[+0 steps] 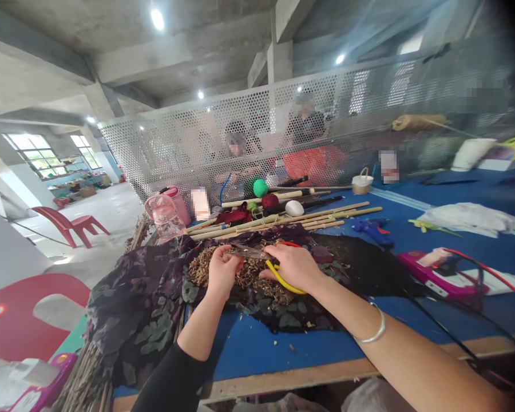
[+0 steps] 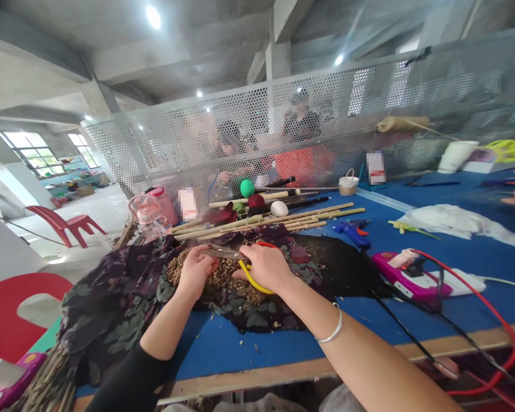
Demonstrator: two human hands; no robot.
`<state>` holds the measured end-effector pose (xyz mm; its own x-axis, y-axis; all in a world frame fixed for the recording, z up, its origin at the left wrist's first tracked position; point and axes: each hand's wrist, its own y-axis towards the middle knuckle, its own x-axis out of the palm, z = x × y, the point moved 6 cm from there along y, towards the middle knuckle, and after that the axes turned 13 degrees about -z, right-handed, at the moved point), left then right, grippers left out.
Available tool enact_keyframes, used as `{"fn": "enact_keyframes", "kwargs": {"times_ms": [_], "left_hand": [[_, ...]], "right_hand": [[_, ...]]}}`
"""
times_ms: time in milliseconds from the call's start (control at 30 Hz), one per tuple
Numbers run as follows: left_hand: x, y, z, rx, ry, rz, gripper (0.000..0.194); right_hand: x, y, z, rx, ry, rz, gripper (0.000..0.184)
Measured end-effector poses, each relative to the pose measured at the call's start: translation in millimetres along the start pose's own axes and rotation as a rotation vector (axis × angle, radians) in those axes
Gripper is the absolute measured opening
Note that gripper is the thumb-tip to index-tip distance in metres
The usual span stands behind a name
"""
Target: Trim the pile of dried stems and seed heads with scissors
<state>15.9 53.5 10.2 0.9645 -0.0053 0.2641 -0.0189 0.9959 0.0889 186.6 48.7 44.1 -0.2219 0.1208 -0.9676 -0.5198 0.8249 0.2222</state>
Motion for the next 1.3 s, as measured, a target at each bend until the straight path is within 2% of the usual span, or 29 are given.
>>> {"fn": "enact_keyframes", "kwargs": {"times_ms": [100, 233, 400, 500, 600, 700, 800, 933, 1100, 1133, 1200, 1300], "left_hand": [[-4.9, 2.4, 0.7, 0.033, 0.095, 0.01, 0.028], [-7.6, 0.8, -1.4, -0.014, 0.207, 0.054, 0.018], [-7.1, -0.9, 1.8, 0.015, 0.364, 0.045, 0.017], [-11.3, 1.0, 1.4, 0.009, 0.449, 0.031, 0.015], [-20.0, 3.4, 6.8, 0.083, 0.452, 0.061, 0.014], [-27.3, 5.7, 13.6, 0.134, 0.5, 0.071, 0.021], [-27.1, 6.8, 23.3, 0.188, 0.704, 0.024, 0.025], [-11.3, 1.2, 37.3, 0.346, 1.123, -0.089, 0.018], [25.4, -10.2, 18.7, 0.346, 1.317, -0.475, 0.02], [31.2, -12.1, 14.1, 0.35, 1.352, -0.51, 0.023], [37.1, -12.3, 6.6, 0.341, 1.427, -0.506, 0.027], [33.9, -5.8, -0.1, 0.291, 1.481, -0.455, 0.024]], "right_hand": [[-2.0, -0.4, 3.2, 0.0, -0.024, 0.022, 0.047], [-0.7, 0.7, 6.5, 0.015, -0.009, 0.028, 0.046], [-3.9, 2.0, 5.1, 0.014, -0.051, 0.063, 0.057], [-6.6, 2.1, 6.8, 0.02, -0.041, 0.084, 0.053], [-9.4, 2.4, 14.6, 0.029, 0.038, 0.162, 0.048], [-9.4, 3.1, 29.4, 0.047, 0.18, 0.283, 0.046], [-4.2, 4.1, 46.5, 0.089, 0.341, 0.362, 0.049], [2.3, 3.7, 58.4, 0.178, 0.477, 0.365, 0.048], [-3.1, 1.4, 48.4, 0.138, 0.531, 0.361, 0.044], [-4.6, 0.8, 46.6, 0.134, 0.528, 0.369, 0.045], [-6.8, -0.3, 44.6, 0.135, 0.514, 0.387, 0.045], [-7.5, -0.6, 44.0, 0.127, 0.481, 0.401, 0.044]]}}
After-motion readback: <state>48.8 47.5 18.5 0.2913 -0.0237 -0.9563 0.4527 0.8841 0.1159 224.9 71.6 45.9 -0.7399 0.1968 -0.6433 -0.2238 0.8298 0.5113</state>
